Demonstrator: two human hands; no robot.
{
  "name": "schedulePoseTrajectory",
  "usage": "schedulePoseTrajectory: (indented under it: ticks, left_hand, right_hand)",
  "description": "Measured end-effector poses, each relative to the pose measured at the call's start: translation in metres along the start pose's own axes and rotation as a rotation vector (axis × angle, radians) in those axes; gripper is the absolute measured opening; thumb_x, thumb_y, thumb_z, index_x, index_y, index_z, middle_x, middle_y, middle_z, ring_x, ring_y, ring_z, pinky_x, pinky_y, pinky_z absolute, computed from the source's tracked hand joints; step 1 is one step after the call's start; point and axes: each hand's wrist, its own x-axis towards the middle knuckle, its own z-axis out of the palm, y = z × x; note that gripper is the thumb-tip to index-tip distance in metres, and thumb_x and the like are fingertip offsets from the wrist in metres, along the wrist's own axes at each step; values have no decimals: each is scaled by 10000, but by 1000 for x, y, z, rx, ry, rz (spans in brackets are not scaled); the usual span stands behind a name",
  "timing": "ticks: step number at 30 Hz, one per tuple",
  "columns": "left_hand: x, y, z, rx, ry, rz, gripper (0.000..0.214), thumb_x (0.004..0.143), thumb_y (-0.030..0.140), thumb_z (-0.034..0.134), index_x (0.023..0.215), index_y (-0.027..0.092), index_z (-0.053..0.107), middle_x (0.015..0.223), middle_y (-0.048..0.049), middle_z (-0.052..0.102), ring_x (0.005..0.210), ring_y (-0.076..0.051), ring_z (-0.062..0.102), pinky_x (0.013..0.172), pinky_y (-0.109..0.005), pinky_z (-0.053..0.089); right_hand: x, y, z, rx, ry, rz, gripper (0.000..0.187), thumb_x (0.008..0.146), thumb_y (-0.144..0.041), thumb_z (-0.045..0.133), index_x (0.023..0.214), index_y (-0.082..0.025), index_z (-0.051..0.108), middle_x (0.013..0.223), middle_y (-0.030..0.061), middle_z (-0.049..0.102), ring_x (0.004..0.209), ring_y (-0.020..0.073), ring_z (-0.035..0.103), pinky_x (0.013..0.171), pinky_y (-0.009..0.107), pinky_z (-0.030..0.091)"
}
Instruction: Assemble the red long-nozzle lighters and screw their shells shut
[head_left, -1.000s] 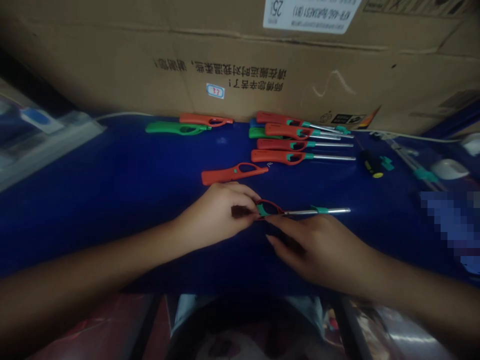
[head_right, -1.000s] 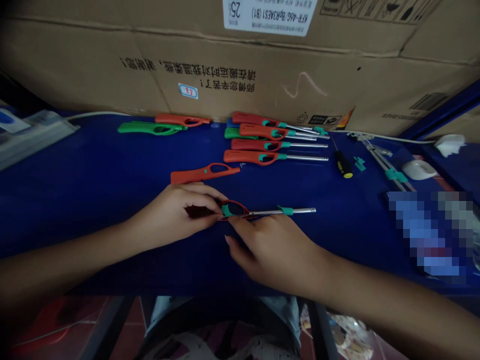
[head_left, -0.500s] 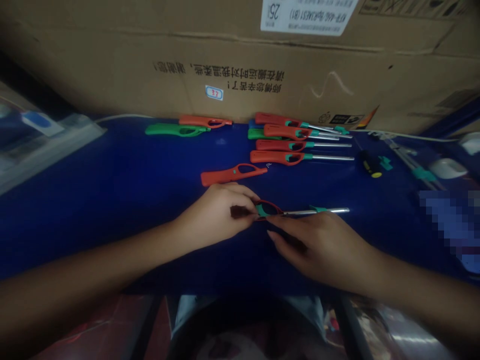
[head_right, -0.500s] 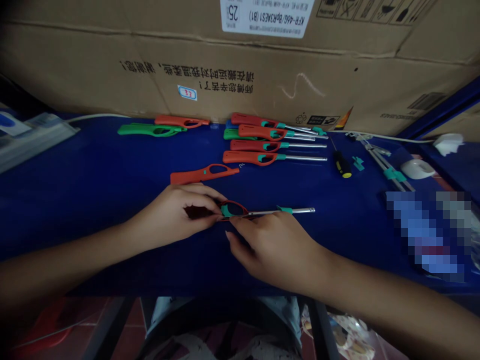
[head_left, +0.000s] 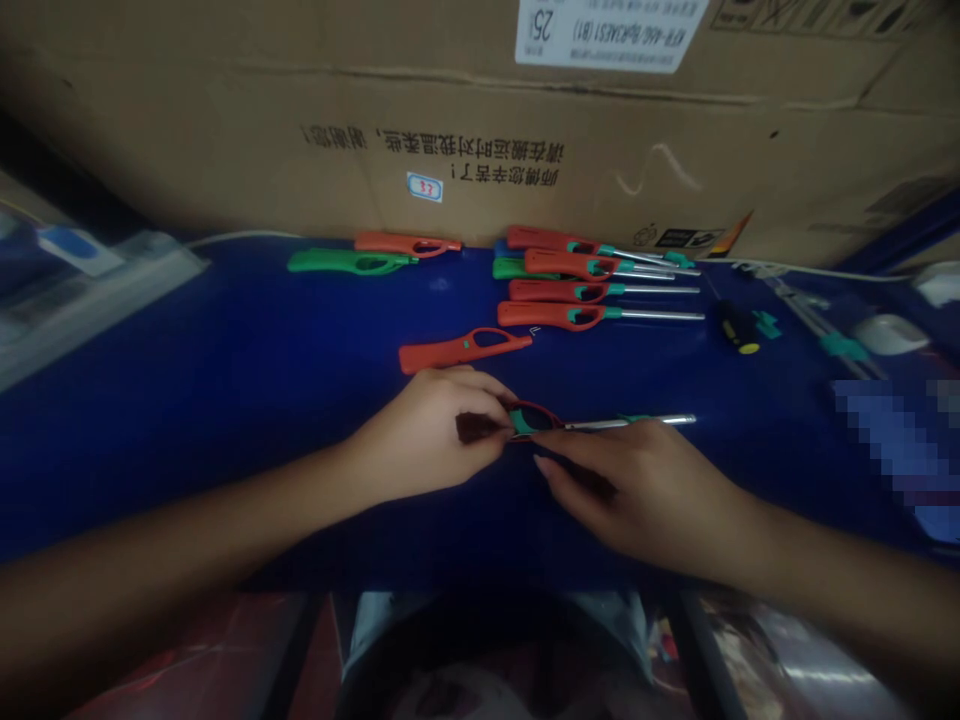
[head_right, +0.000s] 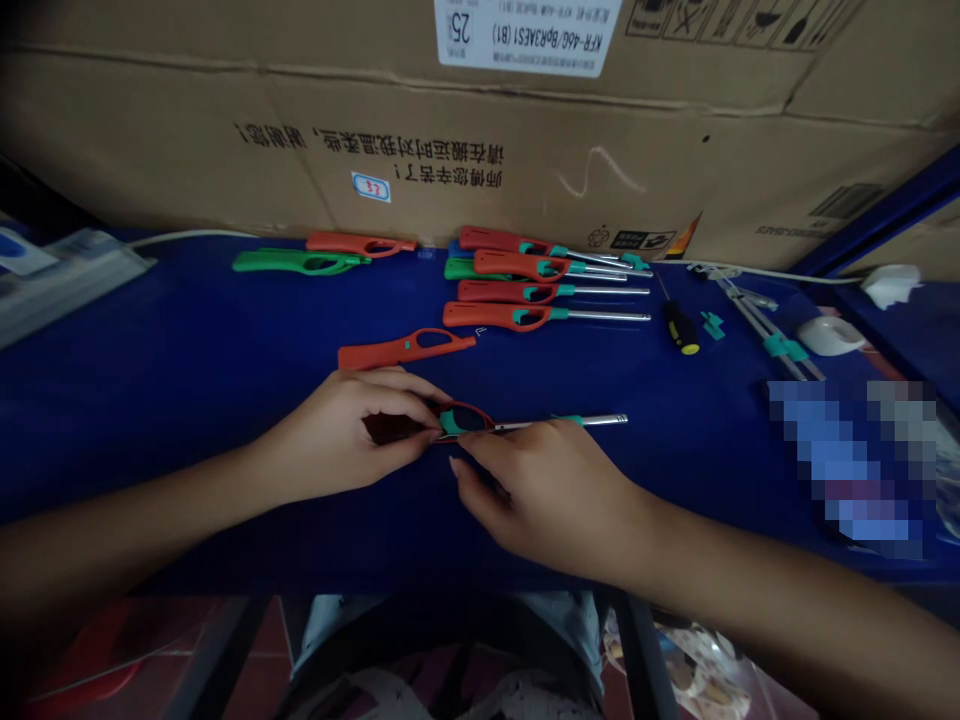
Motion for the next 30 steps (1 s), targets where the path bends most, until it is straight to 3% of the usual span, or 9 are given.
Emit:
schedulePoseTrajectory:
  ticks: [6, 9, 12, 16, 30]
  left_hand:
    - [0, 2, -1, 0, -3, -19, 139, 795, 81, 667, 803, 189, 754, 1002, -38, 765, 899, -179, 726, 798, -271, 582]
    - [-1, 2, -2, -54, -21, -62, 114, 810, 99, 660, 828, 178, 740, 987, -44, 755, 856, -171, 726, 723, -240, 588]
    - [-2, 2, -3, -69, -25, -79, 103, 819, 124, 669, 880, 177, 732, 1013, -50, 746, 858, -170, 723, 712, -229, 588]
    - [-1, 1, -4, -32, -27, -68, 87, 820, 142, 698, 891, 177, 733, 1006, -48, 743, 872, -170, 714, 757, -241, 582]
    - [3, -2, -4, -154, -33, -92, 48, 800, 142, 766, 829, 179, 752, 919, -42, 748, 837, -165, 712, 744, -250, 566]
  right_hand:
    - [-1, 0, -1, -29, 20, -6, 221, 966, -238, 530, 921, -160, 731, 791, 50, 763, 660, 156, 715, 597, 255, 488]
    - [0, 3, -1, -38, 86, -16, 208, 958, -232, 547, 927, -180, 745, 698, 15, 733, 561, 126, 670, 542, 239, 449]
    - [3, 8, -2, -48, 142, -12, 172, 934, -194, 571, 956, -190, 741, 737, 0, 740, 555, 107, 650, 536, 224, 437]
    - [9, 16, -3, -22, 103, -2, 136, 914, -161, 589, 970, -187, 710, 877, 9, 738, 681, 115, 665, 598, 223, 453]
    - [15, 26, -1, -4, -24, 16, 120, 948, -215, 600, 929, -214, 719, 909, 12, 713, 778, 128, 667, 662, 234, 448]
